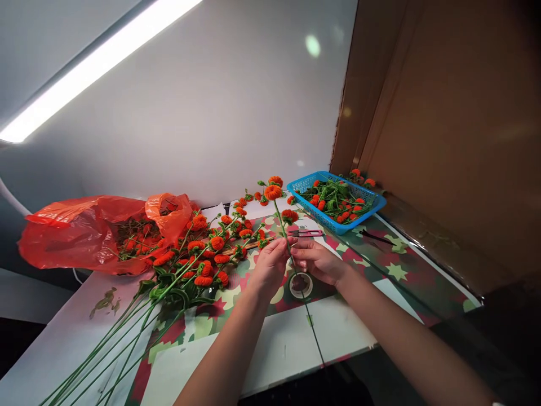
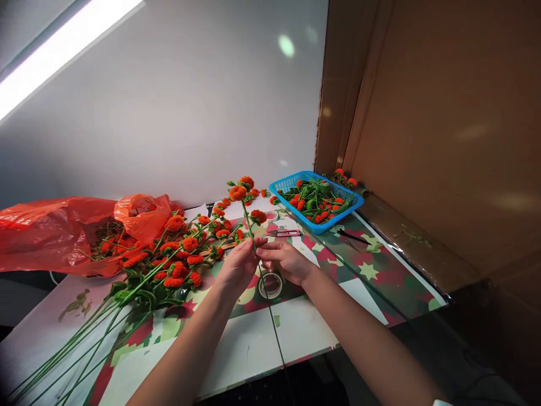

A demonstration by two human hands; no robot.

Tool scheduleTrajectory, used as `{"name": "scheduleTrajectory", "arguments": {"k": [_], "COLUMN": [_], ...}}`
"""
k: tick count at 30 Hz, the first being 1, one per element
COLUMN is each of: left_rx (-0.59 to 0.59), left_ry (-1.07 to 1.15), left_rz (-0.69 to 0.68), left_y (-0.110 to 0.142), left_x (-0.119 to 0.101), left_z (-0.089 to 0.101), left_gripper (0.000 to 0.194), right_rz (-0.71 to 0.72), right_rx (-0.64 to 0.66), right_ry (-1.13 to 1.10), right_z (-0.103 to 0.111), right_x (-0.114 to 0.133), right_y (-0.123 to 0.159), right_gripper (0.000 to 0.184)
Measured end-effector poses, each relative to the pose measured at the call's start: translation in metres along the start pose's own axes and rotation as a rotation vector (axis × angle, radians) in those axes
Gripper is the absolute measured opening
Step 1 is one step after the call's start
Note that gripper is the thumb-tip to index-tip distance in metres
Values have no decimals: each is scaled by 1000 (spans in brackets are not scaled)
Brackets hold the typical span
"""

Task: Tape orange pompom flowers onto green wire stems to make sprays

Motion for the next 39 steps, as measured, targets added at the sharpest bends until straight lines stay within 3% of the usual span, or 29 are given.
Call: {"name": "scheduleTrajectory", "arguments": {"k": [7, 10, 15, 17, 19, 22, 27, 30, 35, 37, 39], "left_rx": [65, 34, -357, -449, -484, -528, -412, -387, -352, -304, -244], "left_ry": [-68, -171, -810, -1100, -1220, -904, -446, -168, -136, -187, -313], "left_rz": [-9, -47, -254, -296, -320, -170, 219, 331, 214, 155, -29], "left_y": [7, 4, 1, 2, 4, 5, -7, -18, -14, -3, 8], "left_x": [-2, -7, -33, -39, -41, -33, -13, -5, 13, 23, 22], "left_z": [-11, -4, 40, 49, 51, 58, 51, 45, 36, 27, 16], "left_gripper": [26, 24, 25, 22, 18, 19, 32, 21, 13, 21, 29], "right_rz": [50, 150, 290, 300, 301, 294, 287, 297, 308, 323, 332], "right_rx": [-70, -98, -211, -239, -252, -258, -271, -238, -250, -255, -273], "right_ry": [35, 167, 338, 337, 333, 314, 290, 313, 317, 325, 323], "right_z": [0, 3, 18, 22, 24, 25, 26, 23, 23, 23, 24], "right_x": [4, 9, 18, 20, 20, 20, 19, 19, 20, 21, 22], "right_y": [2, 1, -4, -5, -6, -8, -8, -8, -7, -7, -7], "right_gripper": [27, 22, 25, 26, 26, 27, 28, 27, 26, 26, 27]}}
Point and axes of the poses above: each hand's wrist, its own y-axis away from the middle knuckle, its own z-axis out of the back of the hand, x = y × z, the point moved 7 cm from there along -y, towards the middle knuckle, and after that the axes turned 9 degrees about -x, right-handed, at the moved point
